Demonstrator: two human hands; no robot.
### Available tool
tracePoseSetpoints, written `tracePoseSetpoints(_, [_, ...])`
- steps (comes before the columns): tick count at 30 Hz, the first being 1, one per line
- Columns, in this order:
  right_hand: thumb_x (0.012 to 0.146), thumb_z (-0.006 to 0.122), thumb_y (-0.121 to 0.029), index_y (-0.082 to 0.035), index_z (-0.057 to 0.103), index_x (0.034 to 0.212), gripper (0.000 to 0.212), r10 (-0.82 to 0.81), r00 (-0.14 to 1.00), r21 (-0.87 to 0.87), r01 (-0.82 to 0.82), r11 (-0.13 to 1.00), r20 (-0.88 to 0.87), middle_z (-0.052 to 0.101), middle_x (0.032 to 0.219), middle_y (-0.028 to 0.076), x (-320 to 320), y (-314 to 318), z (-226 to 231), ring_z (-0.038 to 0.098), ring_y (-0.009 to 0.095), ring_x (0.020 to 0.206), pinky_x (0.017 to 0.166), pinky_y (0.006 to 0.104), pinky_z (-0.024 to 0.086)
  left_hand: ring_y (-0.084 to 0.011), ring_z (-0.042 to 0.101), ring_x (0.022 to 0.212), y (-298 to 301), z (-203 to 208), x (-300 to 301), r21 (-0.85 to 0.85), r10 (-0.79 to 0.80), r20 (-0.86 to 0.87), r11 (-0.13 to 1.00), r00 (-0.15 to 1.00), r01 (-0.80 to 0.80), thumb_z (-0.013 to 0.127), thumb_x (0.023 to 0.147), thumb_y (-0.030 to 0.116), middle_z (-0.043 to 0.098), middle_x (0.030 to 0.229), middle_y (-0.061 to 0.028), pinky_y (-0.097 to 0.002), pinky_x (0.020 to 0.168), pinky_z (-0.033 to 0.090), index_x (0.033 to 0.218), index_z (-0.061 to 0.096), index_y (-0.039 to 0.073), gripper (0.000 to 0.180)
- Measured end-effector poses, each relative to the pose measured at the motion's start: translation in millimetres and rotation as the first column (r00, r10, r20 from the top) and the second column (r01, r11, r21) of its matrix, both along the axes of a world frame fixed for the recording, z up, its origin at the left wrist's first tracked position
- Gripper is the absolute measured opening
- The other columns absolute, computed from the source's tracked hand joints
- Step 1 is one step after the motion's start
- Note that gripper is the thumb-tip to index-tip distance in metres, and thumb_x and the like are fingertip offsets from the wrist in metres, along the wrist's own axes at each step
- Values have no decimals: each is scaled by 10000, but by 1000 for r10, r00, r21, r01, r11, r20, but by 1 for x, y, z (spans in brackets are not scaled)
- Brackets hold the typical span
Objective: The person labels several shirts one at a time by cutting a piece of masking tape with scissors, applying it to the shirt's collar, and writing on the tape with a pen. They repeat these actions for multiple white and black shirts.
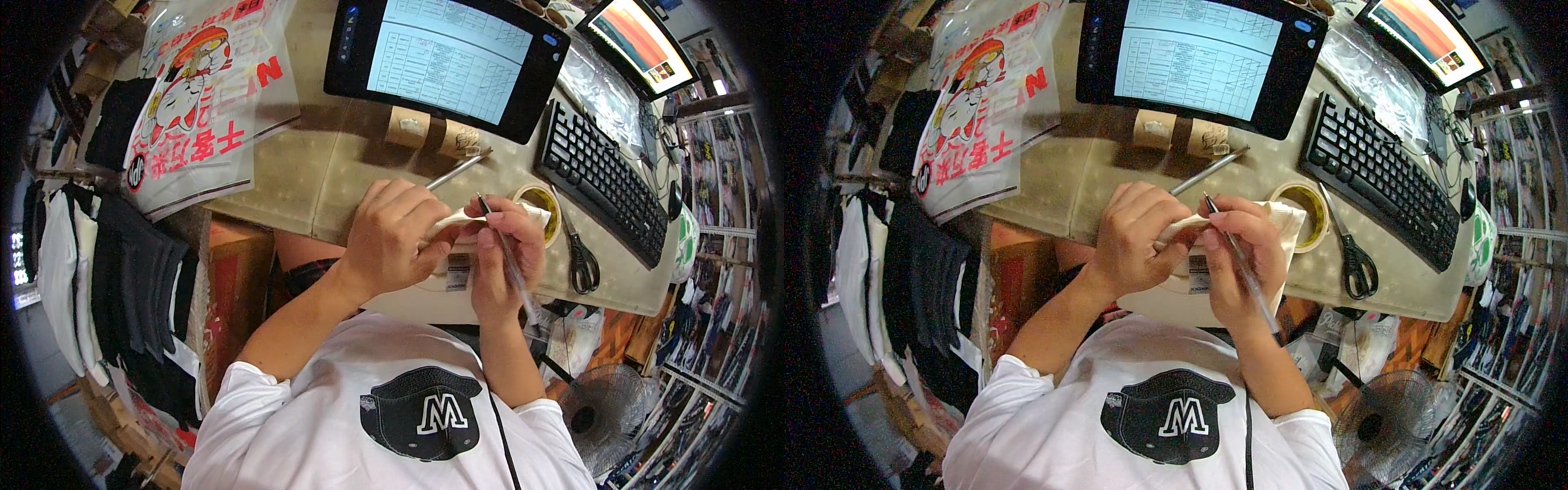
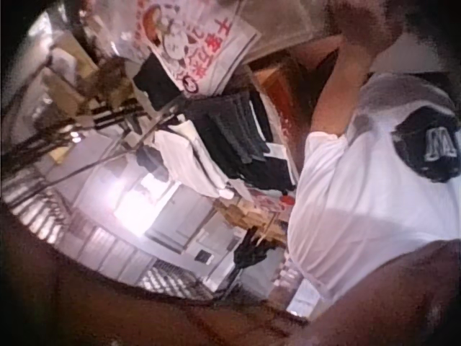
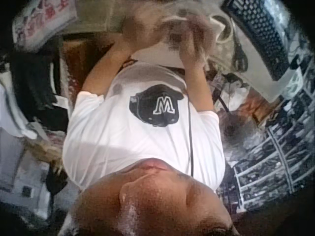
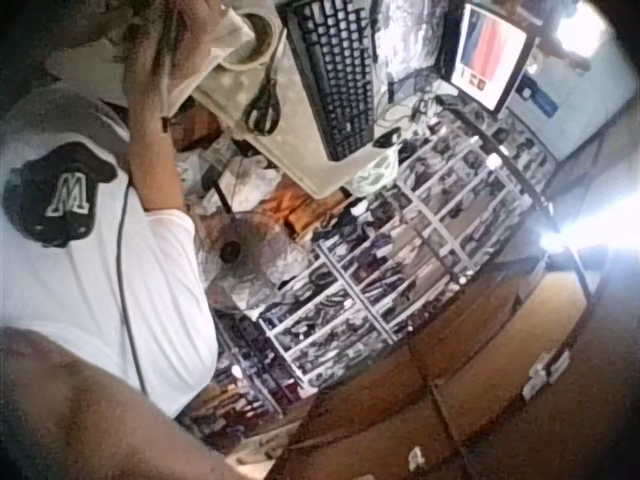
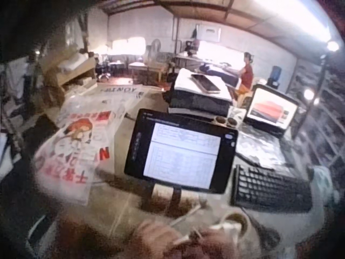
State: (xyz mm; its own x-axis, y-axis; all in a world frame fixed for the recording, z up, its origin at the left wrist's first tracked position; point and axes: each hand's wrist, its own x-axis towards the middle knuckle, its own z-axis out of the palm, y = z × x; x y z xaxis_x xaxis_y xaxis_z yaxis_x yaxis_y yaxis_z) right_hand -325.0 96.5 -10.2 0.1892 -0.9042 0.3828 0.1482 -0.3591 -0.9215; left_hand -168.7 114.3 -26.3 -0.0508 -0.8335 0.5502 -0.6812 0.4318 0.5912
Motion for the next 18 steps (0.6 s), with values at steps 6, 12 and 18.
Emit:
tracePoseSetpoints(6, [878, 681, -37, 26, 584, 781, 151, -77, 995, 97, 84, 992, -71, 654, 732, 89, -3, -7, 4, 600, 128, 625, 581, 240, 479, -287, 567, 763, 1, 1, 0, 2, 36, -36, 999, 999, -36, 639, 833, 264, 587, 773, -86, -410, 716, 425, 788, 620, 69, 201])
tracePoseSetpoints(12, [839, 680, 1, -21, 465, 621, 307, -206, 940, -78, 192, 978, -270, 600, 607, 84, -5, -15, -3, 492, 90, 500, 465, 239, 373, -303, 549, 697, 0, -4, -1, -4, 49, -75, 999, 996, -49, 578, 889, 161, 589, 740, -103, -400, 653, 407, 764, 596, 41, 174])
tracePoseSetpoints(18, [782, 693, 32, -48, 425, 603, 333, -245, 917, -215, 182, 959, -315, 558, 556, 77, -2, -15, -3, 460, 134, 442, 437, 255, 351, -297, 549, 718, 0, -3, -1, 26, 54, -52, 998, 997, -53, 601, 870, 166, 570, 739, -97, -405, 671, 411, 739, 576, 45, 180])
